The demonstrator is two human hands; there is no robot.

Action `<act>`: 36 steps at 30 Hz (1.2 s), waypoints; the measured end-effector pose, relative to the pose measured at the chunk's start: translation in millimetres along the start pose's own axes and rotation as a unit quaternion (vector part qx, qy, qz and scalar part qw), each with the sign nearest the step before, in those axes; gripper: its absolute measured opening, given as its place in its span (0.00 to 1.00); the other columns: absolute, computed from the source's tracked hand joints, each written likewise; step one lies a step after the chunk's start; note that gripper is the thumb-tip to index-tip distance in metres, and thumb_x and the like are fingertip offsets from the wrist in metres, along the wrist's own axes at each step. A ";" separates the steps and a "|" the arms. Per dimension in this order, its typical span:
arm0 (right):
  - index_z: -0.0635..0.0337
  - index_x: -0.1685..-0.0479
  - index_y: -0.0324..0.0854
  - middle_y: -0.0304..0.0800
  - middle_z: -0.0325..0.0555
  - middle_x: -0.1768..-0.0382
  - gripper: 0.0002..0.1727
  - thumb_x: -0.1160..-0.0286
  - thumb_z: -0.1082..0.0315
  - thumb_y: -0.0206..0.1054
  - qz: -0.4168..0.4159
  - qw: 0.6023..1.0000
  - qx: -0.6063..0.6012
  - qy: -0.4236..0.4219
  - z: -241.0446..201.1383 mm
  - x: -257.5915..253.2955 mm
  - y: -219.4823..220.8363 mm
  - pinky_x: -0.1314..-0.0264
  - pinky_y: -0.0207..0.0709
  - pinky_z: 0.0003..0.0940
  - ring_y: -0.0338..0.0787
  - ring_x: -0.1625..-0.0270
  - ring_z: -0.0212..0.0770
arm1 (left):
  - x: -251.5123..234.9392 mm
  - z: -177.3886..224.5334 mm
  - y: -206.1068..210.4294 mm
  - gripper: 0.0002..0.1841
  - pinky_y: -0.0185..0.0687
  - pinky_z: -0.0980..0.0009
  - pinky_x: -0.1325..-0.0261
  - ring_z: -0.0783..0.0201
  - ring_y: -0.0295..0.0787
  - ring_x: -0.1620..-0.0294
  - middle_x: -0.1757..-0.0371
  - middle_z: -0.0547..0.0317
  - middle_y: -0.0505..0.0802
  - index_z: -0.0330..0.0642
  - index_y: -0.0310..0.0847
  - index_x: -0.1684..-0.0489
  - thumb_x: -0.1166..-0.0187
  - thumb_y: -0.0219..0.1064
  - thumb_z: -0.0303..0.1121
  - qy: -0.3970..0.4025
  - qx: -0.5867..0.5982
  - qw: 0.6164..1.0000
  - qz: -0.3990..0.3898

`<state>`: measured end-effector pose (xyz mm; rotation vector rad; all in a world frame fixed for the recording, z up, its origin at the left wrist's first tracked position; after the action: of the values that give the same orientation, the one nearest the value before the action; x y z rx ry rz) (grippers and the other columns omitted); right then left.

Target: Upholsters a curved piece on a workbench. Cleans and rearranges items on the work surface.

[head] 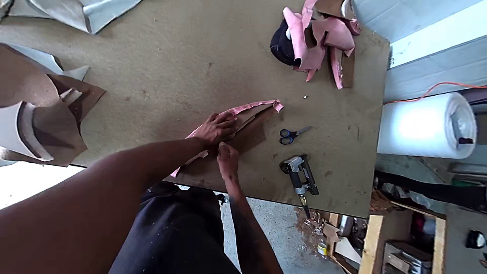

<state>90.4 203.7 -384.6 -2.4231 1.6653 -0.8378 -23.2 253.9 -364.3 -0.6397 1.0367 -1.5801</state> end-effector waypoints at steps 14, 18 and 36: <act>0.58 0.64 0.77 0.73 0.37 0.84 0.22 0.06 0.53 0.49 -0.017 0.976 -0.079 -0.201 -216.5 -97.9 -66.6 0.80 0.79 0.36 0.77 0.85 0.37 | 12.5 -15.1 -26.2 0.22 0.70 0.62 0.13 0.65 0.78 0.18 0.26 0.62 0.89 0.43 0.89 0.39 0.06 0.49 0.44 -0.031 0.153 0.978 0.141; 0.59 0.45 0.85 0.90 0.47 0.69 0.22 0.09 0.50 0.54 -0.084 0.993 0.075 -0.047 -94.1 -23.0 -55.6 0.69 0.89 0.45 0.90 0.71 0.45 | 6.9 -11.1 -23.5 0.15 0.61 0.58 0.08 0.60 0.62 0.08 0.13 0.62 0.75 0.43 0.91 0.59 0.17 0.63 0.43 -0.033 0.142 0.986 0.079; 0.58 0.50 0.81 0.87 0.58 0.53 0.22 0.25 0.48 0.73 -0.368 0.687 0.590 -0.211 -75.9 -84.0 39.2 0.46 0.84 0.62 0.89 0.47 0.59 | 95.9 48.4 -0.4 0.09 0.73 0.51 0.45 0.56 0.81 0.47 0.52 0.63 0.86 0.60 0.89 0.52 0.18 0.62 0.36 -0.247 -0.073 0.955 0.150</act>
<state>-0.6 279.7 -367.2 -1.8720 -0.2106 -0.8601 -8.7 148.2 -352.1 -0.8793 0.8265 -1.0120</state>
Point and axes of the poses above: each hand's wrist, its own x-axis away from the middle knuckle, its own y-axis out of the palm, z = x × y, the point moved 10 cm from there along -x, towards the middle knuckle
